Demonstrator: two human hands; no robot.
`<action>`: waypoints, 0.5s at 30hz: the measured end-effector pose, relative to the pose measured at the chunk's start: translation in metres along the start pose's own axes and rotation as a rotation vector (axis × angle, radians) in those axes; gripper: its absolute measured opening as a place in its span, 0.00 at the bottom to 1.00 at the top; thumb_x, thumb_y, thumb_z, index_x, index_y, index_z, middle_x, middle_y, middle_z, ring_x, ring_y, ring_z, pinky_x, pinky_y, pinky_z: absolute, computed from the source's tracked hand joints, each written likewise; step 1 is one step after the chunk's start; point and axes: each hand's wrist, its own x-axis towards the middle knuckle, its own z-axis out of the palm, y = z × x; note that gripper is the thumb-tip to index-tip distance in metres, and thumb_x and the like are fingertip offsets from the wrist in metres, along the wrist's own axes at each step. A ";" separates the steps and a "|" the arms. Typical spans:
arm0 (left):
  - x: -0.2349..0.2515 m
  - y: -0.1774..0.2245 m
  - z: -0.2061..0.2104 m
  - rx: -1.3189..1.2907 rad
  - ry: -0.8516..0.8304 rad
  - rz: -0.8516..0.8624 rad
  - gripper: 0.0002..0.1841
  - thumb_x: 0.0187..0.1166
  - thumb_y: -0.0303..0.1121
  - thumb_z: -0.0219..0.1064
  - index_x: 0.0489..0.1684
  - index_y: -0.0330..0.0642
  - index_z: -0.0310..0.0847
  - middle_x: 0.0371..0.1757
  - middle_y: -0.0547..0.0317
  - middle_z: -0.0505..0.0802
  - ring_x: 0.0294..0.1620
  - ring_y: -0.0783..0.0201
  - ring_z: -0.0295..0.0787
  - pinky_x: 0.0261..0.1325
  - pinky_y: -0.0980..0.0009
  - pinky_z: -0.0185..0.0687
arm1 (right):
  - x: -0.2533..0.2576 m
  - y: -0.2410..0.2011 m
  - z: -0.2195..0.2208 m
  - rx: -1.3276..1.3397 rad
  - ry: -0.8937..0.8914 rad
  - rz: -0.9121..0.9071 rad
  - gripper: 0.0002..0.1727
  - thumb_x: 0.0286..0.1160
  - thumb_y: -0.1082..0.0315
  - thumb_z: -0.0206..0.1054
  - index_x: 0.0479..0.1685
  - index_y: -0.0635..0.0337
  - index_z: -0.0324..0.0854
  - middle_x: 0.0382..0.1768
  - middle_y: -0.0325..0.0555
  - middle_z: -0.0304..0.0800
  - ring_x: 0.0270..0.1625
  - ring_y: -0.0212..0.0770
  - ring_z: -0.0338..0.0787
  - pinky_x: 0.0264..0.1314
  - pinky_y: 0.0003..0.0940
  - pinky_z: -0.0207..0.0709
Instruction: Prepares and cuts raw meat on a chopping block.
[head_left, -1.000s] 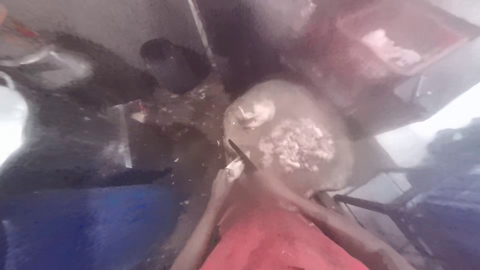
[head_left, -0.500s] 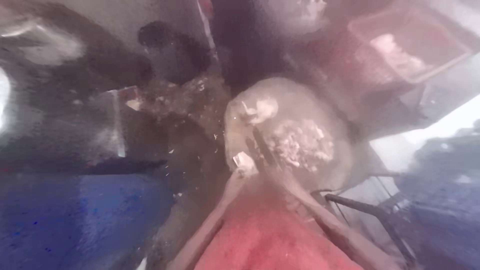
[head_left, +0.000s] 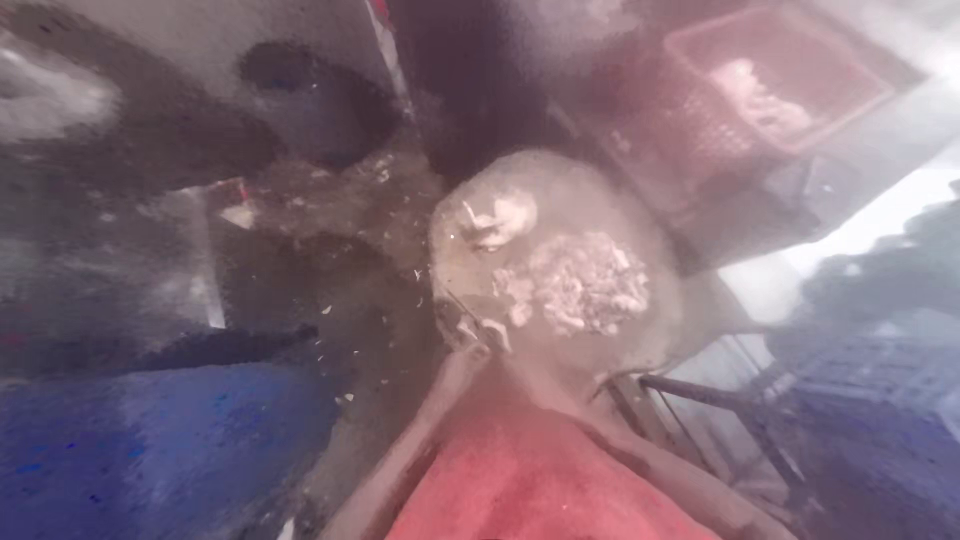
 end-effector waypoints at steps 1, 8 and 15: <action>-0.003 0.004 -0.005 0.054 0.010 0.037 0.16 0.86 0.45 0.65 0.64 0.49 0.85 0.53 0.60 0.95 0.48 0.67 0.94 0.58 0.63 0.91 | 0.003 0.003 -0.002 -0.011 -0.032 0.040 0.34 0.92 0.41 0.45 0.72 0.63 0.75 0.53 0.62 0.89 0.55 0.57 0.91 0.63 0.59 0.81; 0.029 -0.001 -0.017 0.749 0.123 0.363 0.27 0.71 0.42 0.73 0.72 0.51 0.82 0.79 0.48 0.81 0.82 0.38 0.71 0.84 0.36 0.59 | 0.016 0.003 -0.022 0.024 -0.119 0.088 0.37 0.91 0.38 0.42 0.70 0.63 0.77 0.52 0.61 0.89 0.53 0.55 0.90 0.61 0.56 0.82; 0.014 0.048 -0.022 0.715 -0.163 -0.024 0.32 0.78 0.63 0.63 0.67 0.46 0.85 0.63 0.44 0.91 0.67 0.41 0.87 0.68 0.36 0.79 | 0.057 -0.018 -0.025 0.175 0.109 0.076 0.34 0.91 0.38 0.42 0.74 0.55 0.75 0.44 0.54 0.89 0.40 0.48 0.91 0.47 0.52 0.86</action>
